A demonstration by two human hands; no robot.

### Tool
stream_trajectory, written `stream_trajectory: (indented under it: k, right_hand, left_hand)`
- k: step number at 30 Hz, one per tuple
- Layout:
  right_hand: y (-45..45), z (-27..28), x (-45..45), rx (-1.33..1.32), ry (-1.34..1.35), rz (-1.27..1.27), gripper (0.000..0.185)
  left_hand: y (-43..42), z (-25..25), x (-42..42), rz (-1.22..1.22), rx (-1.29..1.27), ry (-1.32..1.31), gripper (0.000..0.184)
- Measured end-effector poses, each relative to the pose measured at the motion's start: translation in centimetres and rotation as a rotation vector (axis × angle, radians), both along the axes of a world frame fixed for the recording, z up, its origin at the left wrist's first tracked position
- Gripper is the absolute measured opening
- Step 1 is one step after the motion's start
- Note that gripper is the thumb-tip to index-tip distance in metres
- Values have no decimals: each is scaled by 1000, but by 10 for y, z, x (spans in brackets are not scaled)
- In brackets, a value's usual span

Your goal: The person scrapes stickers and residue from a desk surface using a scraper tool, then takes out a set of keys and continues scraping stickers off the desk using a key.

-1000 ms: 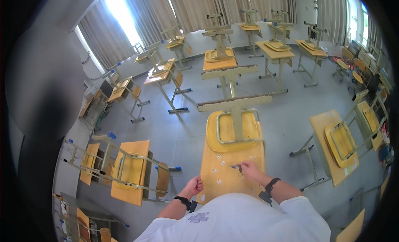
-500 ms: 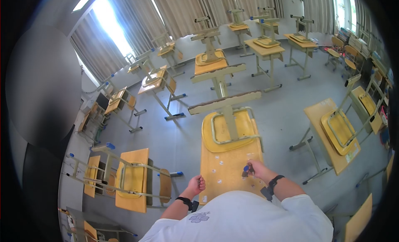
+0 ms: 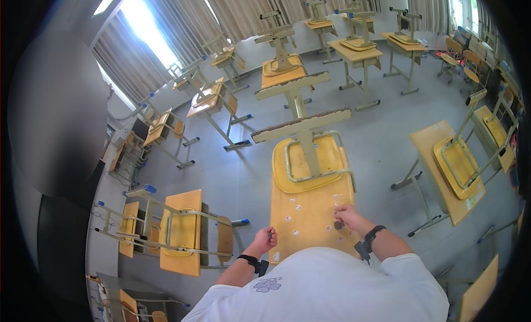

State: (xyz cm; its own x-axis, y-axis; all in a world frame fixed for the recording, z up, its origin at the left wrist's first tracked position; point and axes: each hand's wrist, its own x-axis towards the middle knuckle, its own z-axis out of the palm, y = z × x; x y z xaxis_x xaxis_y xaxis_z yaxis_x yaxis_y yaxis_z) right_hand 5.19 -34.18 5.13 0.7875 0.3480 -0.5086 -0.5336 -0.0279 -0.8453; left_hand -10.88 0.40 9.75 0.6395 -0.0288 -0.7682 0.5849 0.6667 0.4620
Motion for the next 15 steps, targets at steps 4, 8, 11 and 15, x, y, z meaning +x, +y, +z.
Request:
stream_trajectory:
  k: [4,8,11,15]
  right_hand:
    - [-2,1,-1,-168,-51,172,28]
    - [-6,0,-2,-417,-227,344,28]
    - [-6,-12,-3,-486,-191,297,29]
    - [-11,8,-2,-502,-250,403,27]
  left_hand:
    - [2,2,0,20,-15,20,27]
    - [3,-2,0,25,-29,28,30]
    - [2,-2,0,37,-42,34,30]
    - [1,-4,-1,39,-48,30,31]
